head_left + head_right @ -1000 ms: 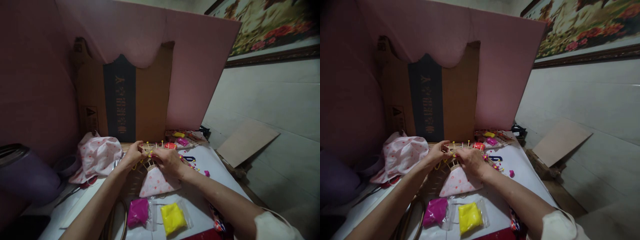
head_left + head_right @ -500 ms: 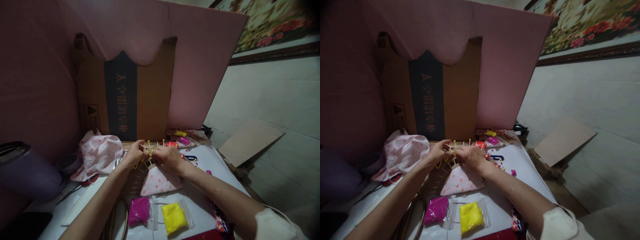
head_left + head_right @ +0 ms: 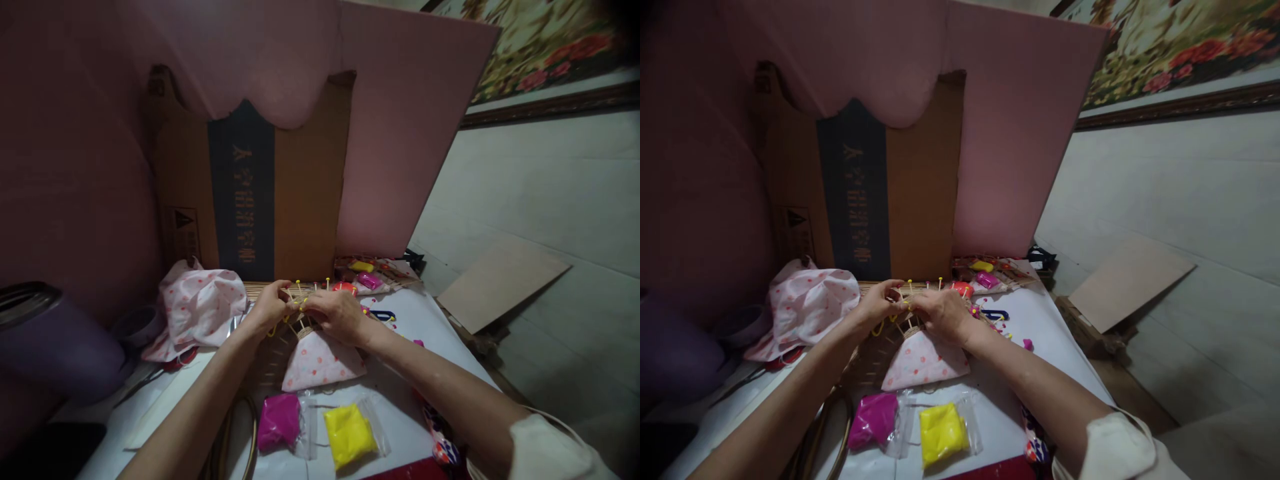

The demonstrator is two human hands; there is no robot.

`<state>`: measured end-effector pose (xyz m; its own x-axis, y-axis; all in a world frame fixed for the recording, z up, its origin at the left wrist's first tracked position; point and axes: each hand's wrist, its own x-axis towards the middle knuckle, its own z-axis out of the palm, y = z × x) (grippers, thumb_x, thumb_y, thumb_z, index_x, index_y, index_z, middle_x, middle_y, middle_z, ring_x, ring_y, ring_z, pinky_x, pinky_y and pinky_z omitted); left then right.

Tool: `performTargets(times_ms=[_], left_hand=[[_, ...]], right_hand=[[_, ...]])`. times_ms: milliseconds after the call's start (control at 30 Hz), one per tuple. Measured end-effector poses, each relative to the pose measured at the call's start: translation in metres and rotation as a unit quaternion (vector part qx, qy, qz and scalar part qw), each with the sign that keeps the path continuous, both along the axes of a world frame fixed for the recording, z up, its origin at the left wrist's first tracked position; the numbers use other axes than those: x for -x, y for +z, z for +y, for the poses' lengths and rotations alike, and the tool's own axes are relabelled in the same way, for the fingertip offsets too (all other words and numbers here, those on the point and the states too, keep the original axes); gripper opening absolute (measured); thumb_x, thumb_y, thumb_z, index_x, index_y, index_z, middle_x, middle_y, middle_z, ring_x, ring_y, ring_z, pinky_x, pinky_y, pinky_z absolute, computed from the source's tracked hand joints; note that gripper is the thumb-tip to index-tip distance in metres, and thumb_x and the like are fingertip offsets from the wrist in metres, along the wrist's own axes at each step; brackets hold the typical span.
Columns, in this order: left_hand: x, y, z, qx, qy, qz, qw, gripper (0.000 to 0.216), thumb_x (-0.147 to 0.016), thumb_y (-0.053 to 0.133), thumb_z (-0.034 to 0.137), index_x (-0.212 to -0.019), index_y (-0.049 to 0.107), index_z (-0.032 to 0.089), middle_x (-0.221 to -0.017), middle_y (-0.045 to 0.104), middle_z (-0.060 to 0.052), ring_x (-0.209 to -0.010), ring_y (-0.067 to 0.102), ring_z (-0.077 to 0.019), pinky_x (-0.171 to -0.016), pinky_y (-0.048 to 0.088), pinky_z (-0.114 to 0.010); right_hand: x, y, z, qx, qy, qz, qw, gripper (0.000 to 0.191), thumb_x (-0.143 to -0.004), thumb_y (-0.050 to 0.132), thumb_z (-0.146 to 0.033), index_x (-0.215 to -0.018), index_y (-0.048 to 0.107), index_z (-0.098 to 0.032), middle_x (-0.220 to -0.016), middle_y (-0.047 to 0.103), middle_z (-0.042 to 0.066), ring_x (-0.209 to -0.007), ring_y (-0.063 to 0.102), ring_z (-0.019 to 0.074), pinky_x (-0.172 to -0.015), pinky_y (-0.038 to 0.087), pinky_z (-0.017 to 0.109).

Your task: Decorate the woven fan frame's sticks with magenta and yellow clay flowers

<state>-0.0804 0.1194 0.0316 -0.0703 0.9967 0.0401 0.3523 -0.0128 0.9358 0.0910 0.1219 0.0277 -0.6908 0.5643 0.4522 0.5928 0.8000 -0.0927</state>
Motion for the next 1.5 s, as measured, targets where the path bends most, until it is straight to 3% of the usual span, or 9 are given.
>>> performTargets(times_ms=[267,667,1033,1267,1500], left_hand=[[0.001,-0.001,-0.001,-0.017,-0.003,0.017,1.000,0.063,-0.052,0.072,0.028,-0.109,0.057,0.007,-0.059,0.053,0.005,-0.053,0.050,-0.0120,-0.049,0.036,-0.022],[0.000,-0.001,-0.002,-0.012,-0.003,-0.007,1.000,0.055,-0.054,0.071,0.025,-0.104,0.058,0.007,-0.056,0.050,0.006,-0.051,0.049,-0.0109,-0.049,0.036,-0.021],[0.000,0.001,-0.002,-0.016,-0.009,-0.035,0.999,0.036,-0.056,0.062,0.013,-0.092,0.063,0.008,-0.053,0.050,0.006,-0.049,0.048,-0.0094,-0.050,0.036,-0.021],[0.000,-0.001,-0.001,-0.018,-0.007,-0.026,0.999,0.041,-0.055,0.064,0.018,-0.094,0.062,0.007,-0.052,0.050,0.006,-0.048,0.048,-0.0099,-0.049,0.036,-0.021],[0.004,-0.006,0.003,-0.050,0.007,0.024,0.998,0.053,-0.056,0.068,0.029,-0.104,0.061,0.009,-0.060,0.054,0.003,-0.057,0.052,-0.0138,-0.053,0.038,-0.024]], right_hand=[[0.001,0.007,0.005,0.051,-0.108,0.035,0.992,0.015,-0.086,0.053,-0.031,-0.083,0.062,-0.019,-0.071,0.068,0.001,-0.060,0.058,0.0120,-0.053,0.031,0.021],[0.018,0.036,0.017,0.080,-0.110,-0.088,0.987,0.015,-0.080,0.056,-0.037,-0.080,0.062,-0.023,-0.075,0.069,0.000,-0.068,0.061,0.0159,-0.051,0.026,0.022],[0.026,0.049,0.018,0.082,-0.085,-0.169,0.979,0.013,-0.075,0.056,-0.032,-0.081,0.064,-0.022,-0.079,0.070,0.003,-0.073,0.063,0.0193,-0.055,0.032,0.023],[0.025,0.049,0.018,0.094,-0.080,-0.139,0.983,0.012,-0.075,0.056,-0.026,-0.082,0.066,-0.023,-0.078,0.070,0.002,-0.072,0.062,0.0177,-0.055,0.032,0.022],[-0.004,0.048,0.000,0.083,-0.115,-0.048,0.989,0.020,-0.086,0.049,-0.033,-0.093,0.065,-0.022,-0.079,0.069,0.002,-0.067,0.059,0.0140,-0.055,0.030,0.022]])
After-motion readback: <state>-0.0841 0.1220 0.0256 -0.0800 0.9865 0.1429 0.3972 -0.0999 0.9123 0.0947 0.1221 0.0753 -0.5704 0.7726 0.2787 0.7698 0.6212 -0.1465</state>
